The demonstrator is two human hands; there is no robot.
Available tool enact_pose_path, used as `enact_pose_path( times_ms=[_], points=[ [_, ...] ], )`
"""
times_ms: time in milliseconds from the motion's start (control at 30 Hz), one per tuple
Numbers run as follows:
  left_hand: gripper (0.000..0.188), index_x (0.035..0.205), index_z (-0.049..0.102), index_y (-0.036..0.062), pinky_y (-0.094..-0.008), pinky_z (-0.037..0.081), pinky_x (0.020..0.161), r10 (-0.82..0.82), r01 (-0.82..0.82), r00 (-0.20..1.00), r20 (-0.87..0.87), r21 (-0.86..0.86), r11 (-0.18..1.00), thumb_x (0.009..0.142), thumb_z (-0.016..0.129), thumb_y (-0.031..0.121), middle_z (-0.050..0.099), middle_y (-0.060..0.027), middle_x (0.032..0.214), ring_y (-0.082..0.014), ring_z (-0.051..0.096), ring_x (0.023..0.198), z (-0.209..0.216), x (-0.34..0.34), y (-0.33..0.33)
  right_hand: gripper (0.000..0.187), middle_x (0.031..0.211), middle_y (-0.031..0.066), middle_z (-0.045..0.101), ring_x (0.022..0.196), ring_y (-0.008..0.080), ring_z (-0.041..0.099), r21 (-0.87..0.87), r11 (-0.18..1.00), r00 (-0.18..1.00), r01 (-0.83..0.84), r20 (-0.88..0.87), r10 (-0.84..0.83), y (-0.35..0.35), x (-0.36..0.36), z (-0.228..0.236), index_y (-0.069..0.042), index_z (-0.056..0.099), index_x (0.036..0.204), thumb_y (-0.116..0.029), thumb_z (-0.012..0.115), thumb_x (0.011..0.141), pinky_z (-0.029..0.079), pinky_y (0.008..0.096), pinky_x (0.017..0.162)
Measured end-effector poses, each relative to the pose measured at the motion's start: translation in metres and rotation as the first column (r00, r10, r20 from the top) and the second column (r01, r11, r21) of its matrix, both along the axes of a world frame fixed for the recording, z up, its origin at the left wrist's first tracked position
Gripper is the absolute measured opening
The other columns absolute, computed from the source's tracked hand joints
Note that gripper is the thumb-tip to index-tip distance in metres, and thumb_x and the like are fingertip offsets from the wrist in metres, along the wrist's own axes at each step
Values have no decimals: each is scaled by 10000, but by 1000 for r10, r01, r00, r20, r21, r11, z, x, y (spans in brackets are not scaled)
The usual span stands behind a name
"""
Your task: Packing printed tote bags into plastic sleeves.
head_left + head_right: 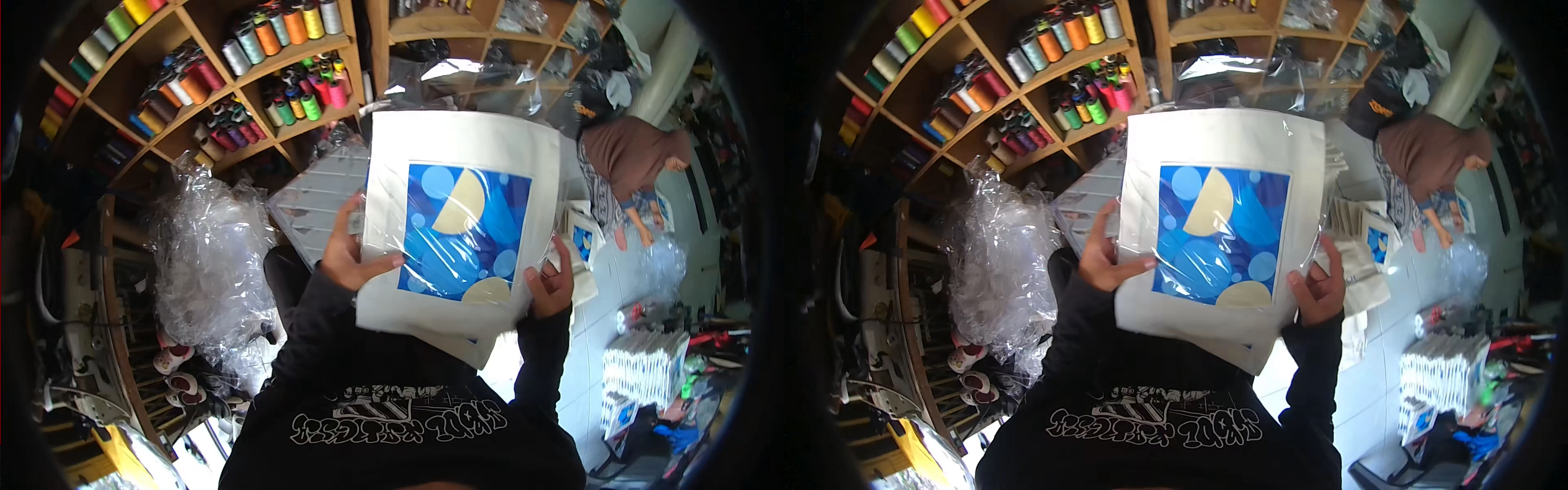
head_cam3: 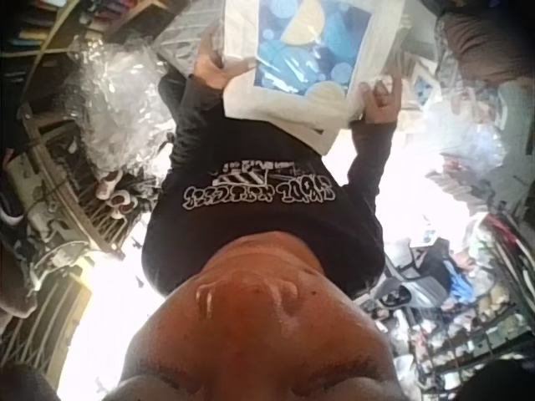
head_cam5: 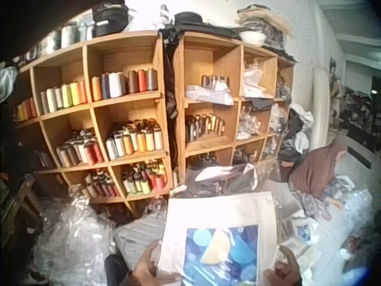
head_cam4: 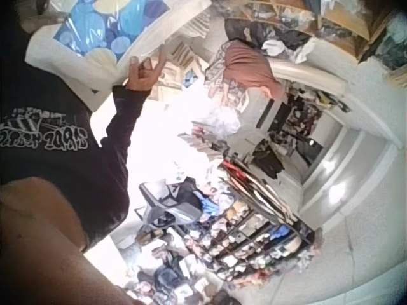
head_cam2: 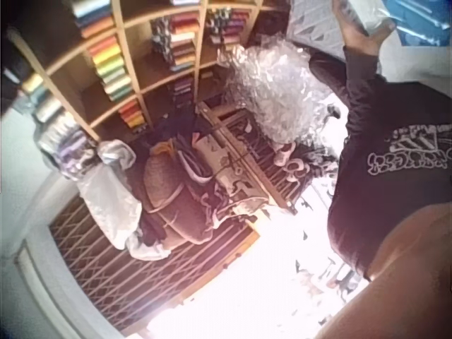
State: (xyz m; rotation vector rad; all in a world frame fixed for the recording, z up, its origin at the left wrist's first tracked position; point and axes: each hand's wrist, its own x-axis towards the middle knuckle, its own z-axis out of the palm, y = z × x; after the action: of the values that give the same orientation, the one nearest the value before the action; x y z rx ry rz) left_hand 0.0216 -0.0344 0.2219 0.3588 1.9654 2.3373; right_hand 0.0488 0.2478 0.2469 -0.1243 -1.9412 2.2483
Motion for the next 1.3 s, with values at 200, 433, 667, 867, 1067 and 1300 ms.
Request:
enact_pose_path(
  times_ms=[200, 433, 667, 867, 1067, 1300],
  points=[
    [369, 1168, 425, -32, -293, 350, 888, -30, 27, 998, -48, -62, 998, 836, 532, 86, 510, -107, 1044, -160, 471, 1010, 31, 24, -8, 369, 943, 98, 595, 766, 119, 570, 19, 997, 950, -68, 306, 59, 26, 35, 24, -39, 427, 1142, 8, 493, 782, 438, 210, 684],
    [585, 1250, 301, -103, -345, 393, 891, -317, 62, 898, 305, 627, 777, 768, 382, 217, 468, -218, 1197, -294, 471, 1110, 23, 31, -6, 295, 905, 153, 594, 744, 215, 614, -286, 957, 922, -38, 360, 144, 48, 45, 0, 38, 451, 1084, -175, 448, 880, 499, 302, 663],
    [231, 936, 542, -21, -217, 383, 550, -90, 106, 994, 67, -299, 948, 923, 410, 167, 586, -86, 788, -115, 531, 584, -14, 17, -10, 116, 725, 108, 576, 627, 146, 544, 233, 966, 982, -115, 176, 74, 58, 32, -41, 67, 507, 907, -29, 485, 846, 433, 232, 629],
    [110, 916, 570, -26, -206, 378, 589, 117, -204, 954, -278, -311, 928, 857, 523, 54, 551, -57, 762, -83, 486, 640, -35, 13, -15, 137, 798, 53, 538, 745, 119, 489, 394, 919, 990, 10, -135, 47, 44, 27, -34, 38, 531, 944, -22, 523, 821, 386, 237, 707],
    [58, 870, 570, -27, -222, 416, 693, 85, -88, 993, 79, 24, 996, 823, 549, -1, 570, -45, 805, -90, 527, 748, -35, 22, -18, 135, 789, 45, 546, 739, 112, 493, 205, 976, 995, 76, -75, -62, 42, 32, -31, 12, 531, 940, -26, 539, 811, 388, 232, 701],
    [49, 836, 572, -27, -225, 449, 658, 361, -361, 932, 23, 119, 925, 803, 546, -53, 592, -62, 762, -104, 557, 696, -48, 30, -7, 58, 769, 49, 543, 720, 103, 495, 373, 923, 995, 98, -50, -86, 35, 36, -14, -2, 510, 857, -24, 537, 811, 381, 217, 685]
  ],
)
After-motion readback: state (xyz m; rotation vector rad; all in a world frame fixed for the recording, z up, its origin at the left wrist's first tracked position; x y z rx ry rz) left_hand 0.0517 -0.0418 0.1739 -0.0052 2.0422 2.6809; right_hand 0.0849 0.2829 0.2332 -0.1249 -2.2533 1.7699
